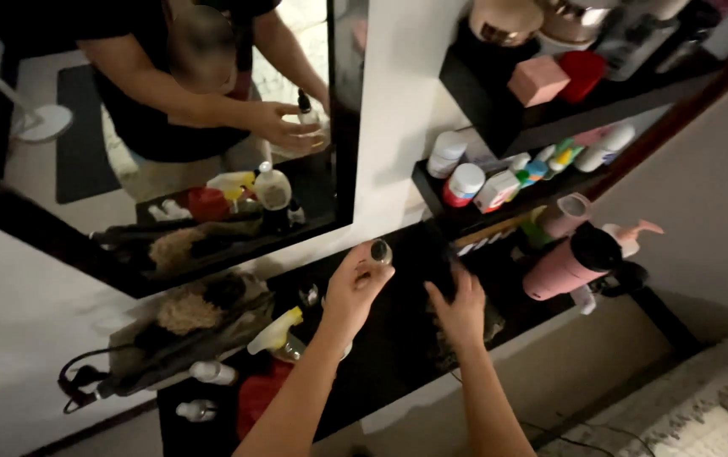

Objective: Cleaning hair tools and organizing cosmetic products on a vanity shelf.

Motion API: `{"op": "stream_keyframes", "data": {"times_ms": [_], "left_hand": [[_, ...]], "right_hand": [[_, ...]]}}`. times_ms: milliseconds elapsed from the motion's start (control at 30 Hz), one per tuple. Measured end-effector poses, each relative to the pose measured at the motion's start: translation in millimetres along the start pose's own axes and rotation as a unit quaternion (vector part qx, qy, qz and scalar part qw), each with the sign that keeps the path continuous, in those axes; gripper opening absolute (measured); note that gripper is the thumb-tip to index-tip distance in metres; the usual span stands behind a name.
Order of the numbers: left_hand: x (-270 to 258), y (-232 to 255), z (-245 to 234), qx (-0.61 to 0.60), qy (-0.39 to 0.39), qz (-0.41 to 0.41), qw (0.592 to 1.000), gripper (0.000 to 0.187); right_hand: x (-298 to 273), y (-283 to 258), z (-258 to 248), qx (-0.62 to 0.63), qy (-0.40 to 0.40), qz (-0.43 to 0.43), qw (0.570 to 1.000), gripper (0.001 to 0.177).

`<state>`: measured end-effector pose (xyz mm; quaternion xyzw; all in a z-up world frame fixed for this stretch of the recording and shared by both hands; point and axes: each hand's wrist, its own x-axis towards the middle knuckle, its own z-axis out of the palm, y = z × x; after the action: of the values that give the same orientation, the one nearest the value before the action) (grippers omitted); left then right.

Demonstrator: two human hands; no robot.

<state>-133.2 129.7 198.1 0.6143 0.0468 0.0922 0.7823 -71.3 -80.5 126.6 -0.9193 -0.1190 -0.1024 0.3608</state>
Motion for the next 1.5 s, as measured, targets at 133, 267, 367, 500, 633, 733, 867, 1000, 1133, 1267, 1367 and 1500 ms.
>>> {"op": "stream_keyframes", "data": {"times_ms": [133,267,367,500,633,733,867,1000,1133,1267,1367,1500], "left_hand": [[1,-18,-3,0.039,0.003,0.017,0.999,0.053],[-15,14,-19,0.0,-0.043,0.097,0.994,0.05],[-38,44,-44,0.014,-0.07,0.014,0.997,0.051],[-75,48,-105,-0.069,-0.167,0.037,0.983,0.053],[-123,75,-190,-0.072,-0.217,0.037,0.973,0.055],[-168,103,-261,-0.145,-0.234,0.151,0.949,0.033],[-244,208,-321,-0.051,-0.183,0.1,0.977,0.036],[-292,228,-373,0.039,-0.055,0.139,0.988,0.044],[-332,253,-412,0.095,0.0,0.179,0.979,0.047],[-351,261,-444,0.119,0.067,0.185,0.973,0.048],[-363,258,-456,0.144,0.071,0.237,0.958,0.046],[-373,267,-461,0.157,0.082,0.166,0.97,0.043]], "right_hand": [[-43,49,17,-0.305,-0.126,0.2,0.923,0.072],[-73,142,60,-0.258,-0.083,0.149,0.951,0.043],[-73,91,43,0.088,0.068,0.28,0.954,0.038],[-83,-37,-17,0.355,0.244,0.247,0.868,0.041],[-131,-197,-53,0.659,0.256,0.107,0.699,0.029],[-201,-372,-56,0.698,0.224,0.002,0.68,0.034],[-258,-452,32,0.721,0.219,-0.051,0.656,0.038],[-288,-562,117,0.104,0.083,0.079,0.988,0.029],[-313,-665,119,0.522,0.04,-0.01,0.852,0.027],[-328,-685,143,0.535,-0.002,0.0,0.845,0.018],[-341,-697,153,0.578,0.016,0.019,0.816,0.013],[-357,-690,165,0.329,0.2,-0.102,0.917,0.01]]}}
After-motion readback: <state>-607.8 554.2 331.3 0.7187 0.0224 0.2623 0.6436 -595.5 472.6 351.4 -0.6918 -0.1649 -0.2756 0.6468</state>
